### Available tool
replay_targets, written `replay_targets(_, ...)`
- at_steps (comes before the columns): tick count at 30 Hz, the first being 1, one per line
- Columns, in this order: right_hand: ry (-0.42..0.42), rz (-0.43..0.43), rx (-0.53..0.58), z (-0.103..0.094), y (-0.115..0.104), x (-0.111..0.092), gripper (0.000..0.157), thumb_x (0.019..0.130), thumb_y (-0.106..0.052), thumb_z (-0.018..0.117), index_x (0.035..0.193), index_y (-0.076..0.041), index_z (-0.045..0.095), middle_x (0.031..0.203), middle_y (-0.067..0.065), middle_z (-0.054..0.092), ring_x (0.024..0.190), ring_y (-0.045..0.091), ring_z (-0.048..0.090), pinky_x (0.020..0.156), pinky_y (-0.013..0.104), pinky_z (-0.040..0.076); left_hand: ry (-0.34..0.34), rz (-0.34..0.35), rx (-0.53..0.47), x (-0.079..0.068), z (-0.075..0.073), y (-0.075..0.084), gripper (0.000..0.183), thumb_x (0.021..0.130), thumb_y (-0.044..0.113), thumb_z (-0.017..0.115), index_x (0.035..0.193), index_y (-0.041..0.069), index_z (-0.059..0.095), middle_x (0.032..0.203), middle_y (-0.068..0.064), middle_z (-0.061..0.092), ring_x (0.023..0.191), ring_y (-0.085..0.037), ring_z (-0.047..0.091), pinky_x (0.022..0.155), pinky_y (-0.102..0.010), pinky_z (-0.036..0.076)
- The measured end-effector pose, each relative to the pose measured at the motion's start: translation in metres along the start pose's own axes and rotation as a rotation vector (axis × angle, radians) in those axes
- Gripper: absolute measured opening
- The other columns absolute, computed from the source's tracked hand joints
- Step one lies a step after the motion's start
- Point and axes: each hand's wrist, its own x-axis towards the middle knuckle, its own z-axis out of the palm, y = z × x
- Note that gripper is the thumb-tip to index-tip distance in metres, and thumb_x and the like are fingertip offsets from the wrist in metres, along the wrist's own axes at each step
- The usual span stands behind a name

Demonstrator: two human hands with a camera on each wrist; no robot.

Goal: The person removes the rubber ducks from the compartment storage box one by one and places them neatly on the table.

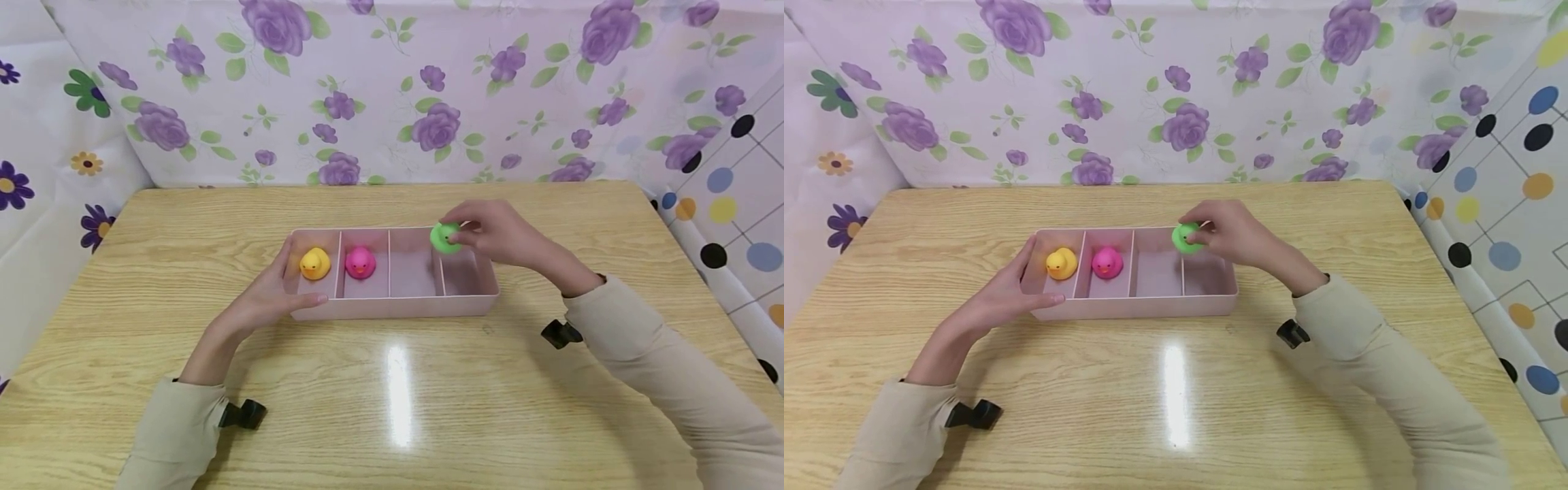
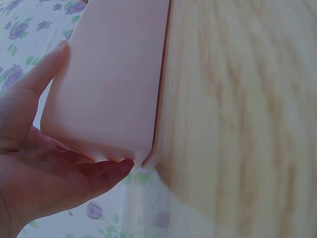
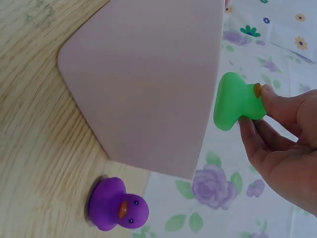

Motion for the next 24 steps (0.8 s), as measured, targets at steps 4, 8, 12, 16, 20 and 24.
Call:
replay_targets(4, 0.009, 0.016, 0.007, -0.003, 0.003, -0.005, 0.025, 0.091, 0.005, 0.068, 0.116, 0.009, 0.070, 0.114, 0.021, 0.069, 0.106, 0.034, 0.065, 0.091, 0.044, 0.054, -0.002, 0.005, -0.003, 0.000, 0.000, -0.001, 0.123, 0.085, 0.028, 0.080, 0.158, 0.017, -0.017, 0.166, -0.011, -0.009, 0.151, -0.034, -0.005, 0.114, -0.068, 0.006)
replay_targets(8, 0.022, 0.039, 0.010, -0.007, 0.004, -0.009, 0.026, 0.091, 0.005, 0.068, 0.117, 0.009, 0.069, 0.115, 0.022, 0.069, 0.106, 0.035, 0.065, 0.092, 0.045, 0.054, 0.001, -0.004, 0.003, 0.000, 0.000, -0.002, 0.123, 0.085, 0.030, 0.080, 0.158, 0.017, -0.017, 0.166, -0.010, -0.009, 0.151, -0.033, -0.005, 0.114, -0.067, 0.005)
replay_targets(12, 0.039, 0.049, 0.003, -0.010, 0.008, -0.012, 0.026, 0.090, 0.007, 0.068, 0.116, 0.011, 0.069, 0.115, 0.024, 0.068, 0.105, 0.036, 0.066, 0.090, 0.045, 0.055, 0.000, -0.002, 0.000, 0.000, 0.000, -0.002, 0.123, 0.084, 0.030, 0.080, 0.158, 0.017, -0.017, 0.166, -0.010, -0.009, 0.151, -0.033, -0.006, 0.114, -0.068, 0.005)
replay_targets(16, 0.057, 0.065, 0.009, -0.014, 0.012, -0.017, 0.026, 0.089, 0.009, 0.068, 0.115, 0.012, 0.069, 0.115, 0.024, 0.068, 0.104, 0.037, 0.067, 0.089, 0.044, 0.055, -0.002, 0.001, 0.005, 0.001, 0.000, -0.003, 0.123, 0.084, 0.030, 0.080, 0.158, 0.016, -0.017, 0.166, -0.011, -0.009, 0.151, -0.034, -0.005, 0.114, -0.069, 0.005)
replay_targets(20, 0.066, 0.084, 0.023, -0.017, 0.017, -0.021, 0.025, 0.089, 0.009, 0.068, 0.114, 0.011, 0.069, 0.115, 0.024, 0.068, 0.104, 0.036, 0.066, 0.090, 0.044, 0.055, -0.001, 0.000, 0.007, 0.002, 0.000, -0.003, 0.123, 0.084, 0.029, 0.081, 0.158, 0.016, -0.017, 0.166, -0.011, -0.008, 0.151, -0.034, -0.004, 0.114, -0.069, 0.006)
replay_targets(24, 0.073, 0.096, 0.024, -0.021, 0.020, -0.025, 0.026, 0.090, 0.007, 0.068, 0.115, 0.011, 0.069, 0.117, 0.024, 0.068, 0.103, 0.036, 0.067, 0.091, 0.043, 0.054, 0.000, 0.006, 0.000, 0.002, 0.000, -0.004, 0.123, 0.084, 0.028, 0.080, 0.158, 0.016, -0.017, 0.166, -0.011, -0.008, 0.151, -0.034, -0.004, 0.114, -0.068, 0.005)
